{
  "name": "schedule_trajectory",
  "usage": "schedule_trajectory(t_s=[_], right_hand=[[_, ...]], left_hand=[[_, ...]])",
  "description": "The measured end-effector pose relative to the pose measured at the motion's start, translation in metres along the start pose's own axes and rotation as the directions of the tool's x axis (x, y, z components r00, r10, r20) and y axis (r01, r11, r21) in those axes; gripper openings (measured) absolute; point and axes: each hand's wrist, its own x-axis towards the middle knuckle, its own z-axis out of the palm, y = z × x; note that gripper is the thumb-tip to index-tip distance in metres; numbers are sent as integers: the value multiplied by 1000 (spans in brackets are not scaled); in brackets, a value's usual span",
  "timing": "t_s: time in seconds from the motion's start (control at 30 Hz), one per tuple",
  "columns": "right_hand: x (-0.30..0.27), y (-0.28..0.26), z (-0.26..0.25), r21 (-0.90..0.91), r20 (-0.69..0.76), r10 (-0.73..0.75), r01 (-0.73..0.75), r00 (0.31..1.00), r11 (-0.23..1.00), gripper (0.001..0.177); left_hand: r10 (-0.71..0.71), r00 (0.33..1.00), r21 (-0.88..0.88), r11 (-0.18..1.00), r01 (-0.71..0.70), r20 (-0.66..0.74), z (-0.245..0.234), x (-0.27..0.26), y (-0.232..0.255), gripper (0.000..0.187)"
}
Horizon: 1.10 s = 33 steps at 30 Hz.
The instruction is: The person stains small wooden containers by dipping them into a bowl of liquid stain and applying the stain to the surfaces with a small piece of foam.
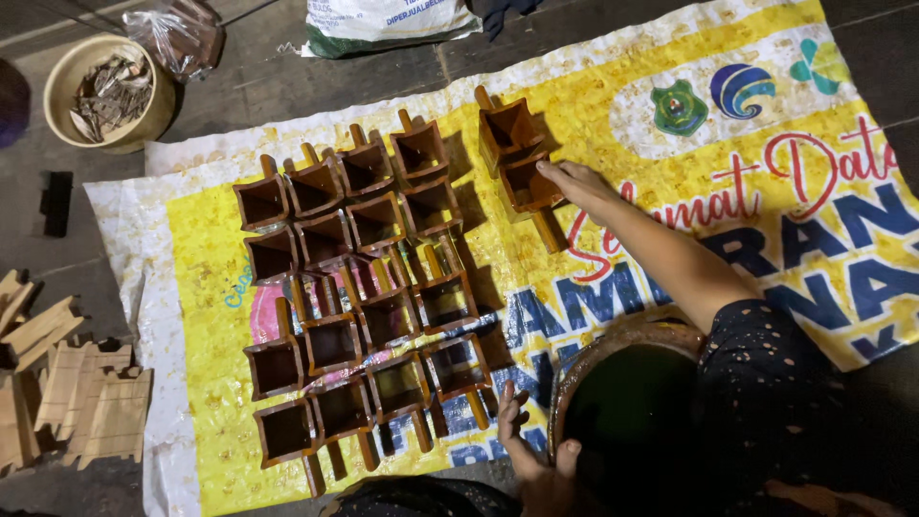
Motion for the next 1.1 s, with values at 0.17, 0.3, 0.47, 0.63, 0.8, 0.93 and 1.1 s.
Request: schedule_trajectory(t_s=[0.17, 0.3, 0.47, 0.63, 0.8, 0.93, 1.1], right_hand=[[37, 51, -5, 126, -18, -90, 92, 996, 988, 87], [-20, 69, -37, 27, -74, -157, 159, 985, 987, 62], [-158, 130, -76, 91, -308, -362, 406, 880, 909, 45], [-302, 241, -92, 112, -709, -285, 503, 645, 857, 25], [-399, 394, -109, 54, -926, -73, 322, 371, 945, 22], [-472, 449, -125, -101, -968, -130, 142, 215, 985, 19], [-470, 502, -134, 14, -859, 229, -426, 457, 904, 46]], left_hand=[[17, 1000, -16, 1000, -16, 19, -3, 1, 0, 80], [-1, 995, -7, 1000, 2, 96, -12, 0, -11, 83], [18, 989, 46, 999, -25, 145, -20, 9, -4, 86], [257, 956, 53, 962, -267, 140, -18, 14, 0, 72], [304, 948, 49, 950, -309, 98, -20, 12, 21, 64], [365, 925, 96, 922, -375, 108, -21, 12, 27, 58], [405, 910, 89, 907, -412, 89, -29, 17, 17, 68]])
